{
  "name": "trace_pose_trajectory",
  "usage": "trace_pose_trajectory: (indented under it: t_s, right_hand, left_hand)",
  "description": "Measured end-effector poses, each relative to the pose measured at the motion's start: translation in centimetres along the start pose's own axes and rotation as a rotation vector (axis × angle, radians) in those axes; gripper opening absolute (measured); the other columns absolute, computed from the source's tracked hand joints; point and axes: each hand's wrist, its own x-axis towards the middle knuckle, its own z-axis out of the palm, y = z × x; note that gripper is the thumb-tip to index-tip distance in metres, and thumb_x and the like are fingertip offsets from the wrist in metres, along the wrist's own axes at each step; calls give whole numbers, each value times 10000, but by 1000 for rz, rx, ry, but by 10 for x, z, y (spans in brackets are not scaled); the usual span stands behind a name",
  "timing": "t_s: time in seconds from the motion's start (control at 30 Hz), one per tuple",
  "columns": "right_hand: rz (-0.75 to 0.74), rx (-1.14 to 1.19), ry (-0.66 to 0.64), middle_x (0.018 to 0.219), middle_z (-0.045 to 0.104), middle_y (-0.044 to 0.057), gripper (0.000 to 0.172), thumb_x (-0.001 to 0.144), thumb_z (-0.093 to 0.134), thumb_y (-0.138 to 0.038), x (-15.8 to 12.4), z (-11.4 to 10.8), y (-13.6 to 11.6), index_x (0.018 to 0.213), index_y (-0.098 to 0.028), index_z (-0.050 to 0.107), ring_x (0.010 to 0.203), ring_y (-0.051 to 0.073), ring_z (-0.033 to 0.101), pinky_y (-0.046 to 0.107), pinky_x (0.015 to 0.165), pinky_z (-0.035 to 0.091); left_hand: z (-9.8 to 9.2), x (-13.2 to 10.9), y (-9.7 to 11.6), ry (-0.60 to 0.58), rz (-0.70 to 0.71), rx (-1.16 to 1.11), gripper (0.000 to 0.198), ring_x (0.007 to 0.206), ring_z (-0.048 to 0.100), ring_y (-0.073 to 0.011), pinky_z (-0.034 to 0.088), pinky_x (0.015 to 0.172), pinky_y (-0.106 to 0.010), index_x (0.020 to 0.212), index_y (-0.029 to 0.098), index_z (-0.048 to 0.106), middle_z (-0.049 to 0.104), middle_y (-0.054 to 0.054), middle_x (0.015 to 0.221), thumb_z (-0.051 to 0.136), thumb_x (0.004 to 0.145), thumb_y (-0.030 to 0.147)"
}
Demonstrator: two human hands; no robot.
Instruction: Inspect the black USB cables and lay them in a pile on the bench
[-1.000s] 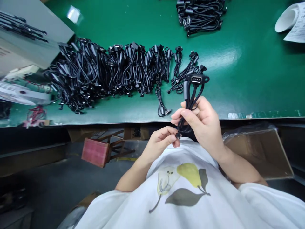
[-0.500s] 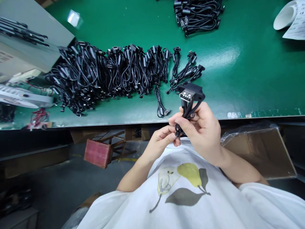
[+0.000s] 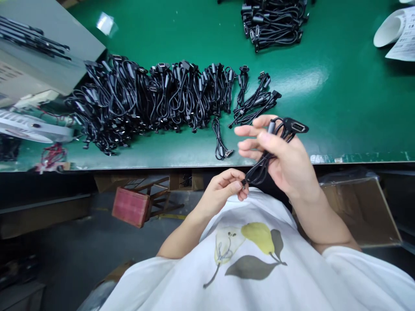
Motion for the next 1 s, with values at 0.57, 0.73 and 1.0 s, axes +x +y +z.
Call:
trace_pose_trajectory:
  t_s: [0.57,0.73,1.0]
  right_hand:
    - [22,34,95,687,459,-81,214,917,598,-323,0,11,20,1115,-290,524,377,48,274,164,337,306]
    - [2,30,69,701,519,-64,182,947,582,-363,-6,10,27,1108,-287,543,385,61,350,184,352,352]
    - [52,142,-75,697,461,-42,146,820,777,-341,-9,-10,17,850,-230,688,457,40,343,172,395,307]
  left_hand:
    - [8,1,-12,87,-49,-72,380,590,653,-107,533,555,-201,1040,140,642,716,-29,754,822,768,335]
    - [7,4,-22,103,-69,-82,373,608,652,-111,514,533,-188,956,133,634,699,-42,768,808,775,410]
    - [-3,9,-10,51,52,186,364,613,627,-117,530,621,-248,949,177,549,637,-4,751,717,837,480]
